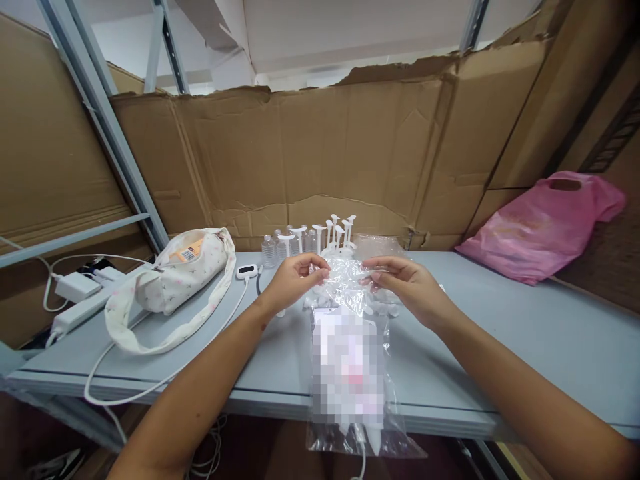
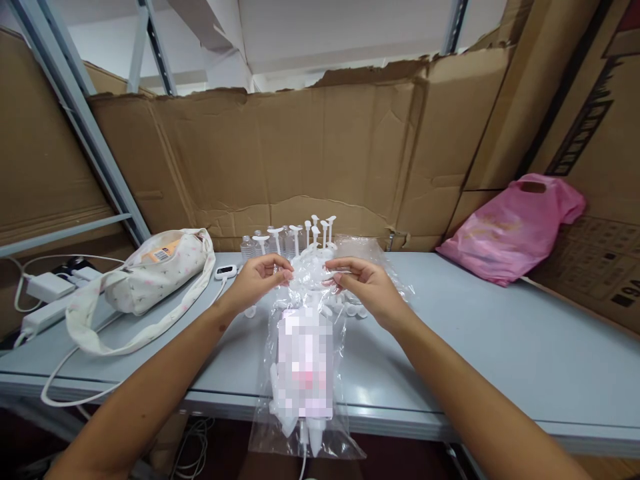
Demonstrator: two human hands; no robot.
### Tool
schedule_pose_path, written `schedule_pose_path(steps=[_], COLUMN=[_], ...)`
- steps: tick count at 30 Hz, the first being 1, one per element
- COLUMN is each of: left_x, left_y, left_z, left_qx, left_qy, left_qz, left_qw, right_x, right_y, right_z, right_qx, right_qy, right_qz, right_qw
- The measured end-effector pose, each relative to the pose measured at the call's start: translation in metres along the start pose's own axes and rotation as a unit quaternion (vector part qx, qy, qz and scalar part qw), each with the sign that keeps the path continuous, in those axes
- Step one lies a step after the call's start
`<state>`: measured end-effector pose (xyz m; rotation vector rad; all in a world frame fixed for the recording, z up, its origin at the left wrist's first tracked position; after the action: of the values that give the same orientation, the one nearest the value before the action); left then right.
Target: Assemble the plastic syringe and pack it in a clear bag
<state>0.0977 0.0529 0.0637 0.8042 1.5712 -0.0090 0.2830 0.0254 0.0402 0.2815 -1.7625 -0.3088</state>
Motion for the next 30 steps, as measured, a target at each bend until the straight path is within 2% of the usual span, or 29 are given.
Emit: schedule_pose_path(steps=[3,5,8,11,15,19,23,26,30], left_x=[0.005,0.004,-0.001,0.0,0.008,0.021,0.029,0.028,0.028], left_y=[0.0,0.0,-0.001,-0.003,-0.004,-0.006,-0.012,-0.014,-0.012], left_z=[-0.005,-0.009,-0.009,0.0,0.015,0.027,0.032,0.035,0.034], left_qx=[-0.017,-0.023,-0.018,0.009,0.059,0.144,0.193,0.195,0.151], left_qy=[0.038,0.116,0.267,0.338,0.288,0.202,0.112,0.1,0.119], left_qz=[-0.012,-0.004,0.039,0.067,0.026,-0.077,-0.168,-0.175,-0.166], left_qw=[0.999,0.993,0.963,0.939,0.955,0.966,0.96,0.96,0.967], right_x=[-0.001,-0.001,-0.002,0.0,0.001,0.0,0.005,0.005,0.003], right_y=[0.001,0.0,-0.001,-0.003,-0.009,-0.016,-0.021,-0.021,-0.019], right_z=[0.001,0.002,0.006,0.016,0.038,0.056,0.062,0.059,0.054], right_qx=[0.014,0.022,0.034,0.052,0.114,0.168,0.19,0.169,0.135], right_qy=[-0.015,-0.034,-0.071,-0.089,-0.097,-0.108,-0.104,-0.103,-0.091], right_qz=[-0.003,-0.002,0.007,0.003,-0.019,-0.031,-0.053,-0.047,-0.036], right_qw=[1.0,0.999,0.997,0.995,0.989,0.979,0.975,0.979,0.986])
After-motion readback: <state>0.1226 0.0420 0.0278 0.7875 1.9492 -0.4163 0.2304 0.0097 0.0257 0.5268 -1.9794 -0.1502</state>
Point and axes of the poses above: each hand's wrist, its own y-axis towards the middle knuckle, its own z-axis out of the palm, x = y × z, the point moved 8 cm from there along y, towards the middle knuckle, and after that the axes turned 8 degrees about -y, right-handed, at the moved point
